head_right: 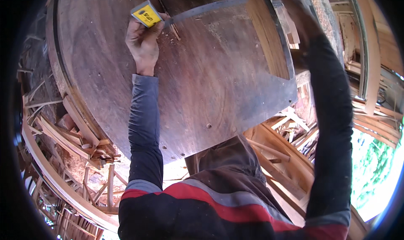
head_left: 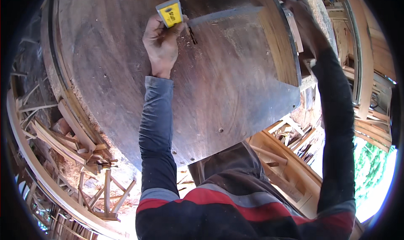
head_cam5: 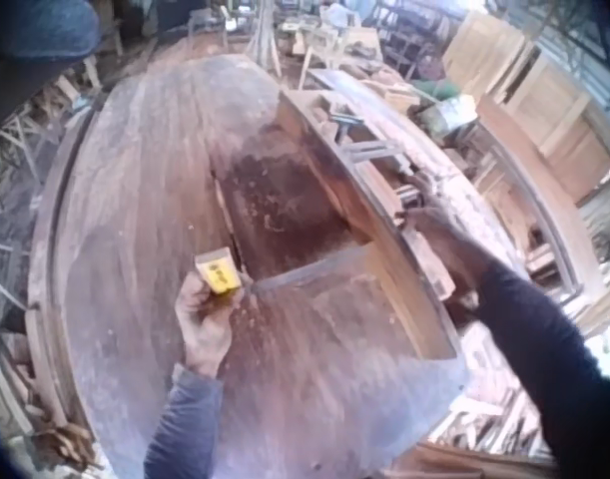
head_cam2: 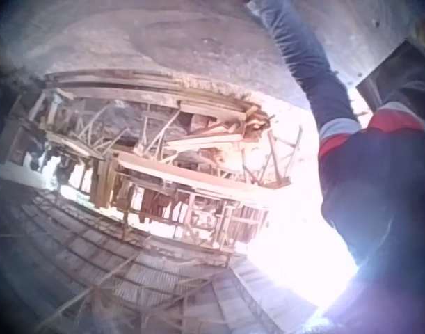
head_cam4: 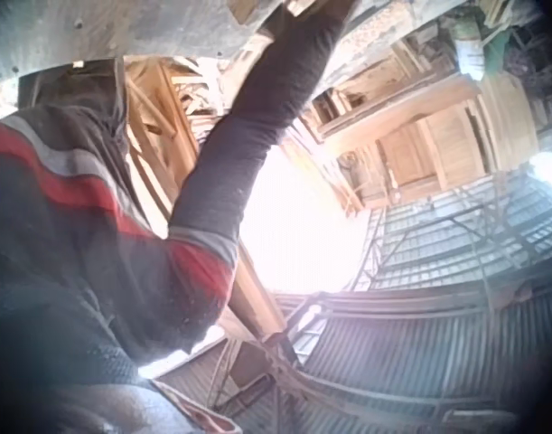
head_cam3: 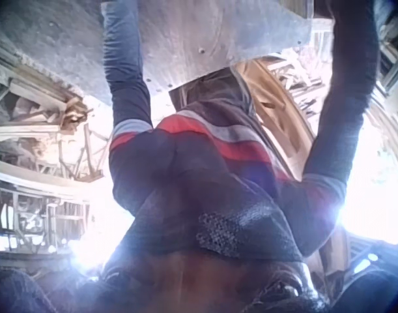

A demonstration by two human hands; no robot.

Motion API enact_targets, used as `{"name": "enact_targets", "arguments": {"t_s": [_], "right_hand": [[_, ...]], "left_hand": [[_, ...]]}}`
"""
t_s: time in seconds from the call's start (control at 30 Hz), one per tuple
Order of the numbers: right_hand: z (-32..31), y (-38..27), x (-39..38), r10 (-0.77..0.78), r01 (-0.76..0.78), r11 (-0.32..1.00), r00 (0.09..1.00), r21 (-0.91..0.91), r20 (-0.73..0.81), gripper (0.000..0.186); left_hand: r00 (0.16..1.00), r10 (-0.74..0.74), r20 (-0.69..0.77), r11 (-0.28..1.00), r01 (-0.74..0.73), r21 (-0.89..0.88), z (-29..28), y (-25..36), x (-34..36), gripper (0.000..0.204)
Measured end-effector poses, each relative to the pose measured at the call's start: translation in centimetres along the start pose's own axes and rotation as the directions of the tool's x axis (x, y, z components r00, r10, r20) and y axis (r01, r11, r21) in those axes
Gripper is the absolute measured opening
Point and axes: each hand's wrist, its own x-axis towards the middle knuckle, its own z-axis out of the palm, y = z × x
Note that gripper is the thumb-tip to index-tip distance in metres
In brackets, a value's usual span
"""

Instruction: The person adjusts a table saw mechanism using a metal crank tool and turning a handle, then aligns the wooden fence against the saw blade using a square ruler.

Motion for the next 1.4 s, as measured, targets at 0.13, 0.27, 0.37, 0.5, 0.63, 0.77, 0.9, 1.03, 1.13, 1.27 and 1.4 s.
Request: {"name": "enact_targets", "arguments": {"t_s": [0.13,0.27,0.37,0.5,0.63,0.77,0.9,1.03,1.13,1.27,1.4], "right_hand": [[-5.3,4.3,1.7,-0.11,0.106,0.994,0.977,0.031,0.182,0.06],[-8.7,9.5,-0.8,0.022,-0.076,0.944,0.986,0.321,0.167,0.051],[-7.2,8.8,-6.1,0.569,-0.322,0.443,0.822,0.837,0.015,0.045],[-3.4,11.5,-10.3,0.179,-0.142,0.912,0.982,0.384,-0.063,0.041],[-4.6,9.1,-7.4,0.544,-0.27,0.279,0.835,0.922,0.08,0.048],[-8.6,16.9,-9.2,0.318,-0.107,0.466,0.946,0.878,-0.053,0.05],[-1.8,9.7,-9.6,0.268,-0.197,0.849,0.96,0.491,-0.079,0.053],[-8.3,10.9,-8.1,0.713,-0.333,0.237,0.698,0.913,0.069,0.051],[-9.1,10.2,-9.2,0.677,-0.299,0.371,0.735,0.879,-0.035,0.051],[-8.4,10.0,-8.9,0.652,-0.373,0.343,0.755,0.862,0.067,0.053],[-7.6,9.3,-8.1,0.681,-0.366,0.286,0.728,0.886,0.081,0.058]], "left_hand": [[0.999,0.053,0.013,0.998,-0.053,-0.027,1.7,-0.1,0.6,0.026],[1.0,0.015,0.012,0.999,-0.015,-0.029,0.9,0.2,0.7,0.026],[0.998,0.059,0.023,0.997,-0.06,0.04,0.4,0.2,0.6,0.025],[0.997,0.063,0.052,0.995,-0.066,0.078,1.4,0.2,0.4,0.025],[0.999,0.05,0.02,0.993,-0.052,0.105,0.3,0.6,0.4,0.025],[0.998,0.048,0.046,0.998,-0.05,0.047,3.2,0.2,0.9,0.026],[1.0,0.017,0.014,0.995,-0.018,0.099,0.1,1.1,0.3,0.026],[0.999,0.034,0.033,0.998,-0.035,0.051,1.0,0.7,0.5,0.025],[0.999,0.023,0.023,0.998,-0.025,0.059,1.1,0.7,0.5,0.025],[0.999,0.027,0.021,0.999,-0.027,0.031,1.3,0.4,0.4,0.025],[0.998,0.057,0.039,0.998,-0.058,0.025,1.0,0.4,0.5,0.024]]}}
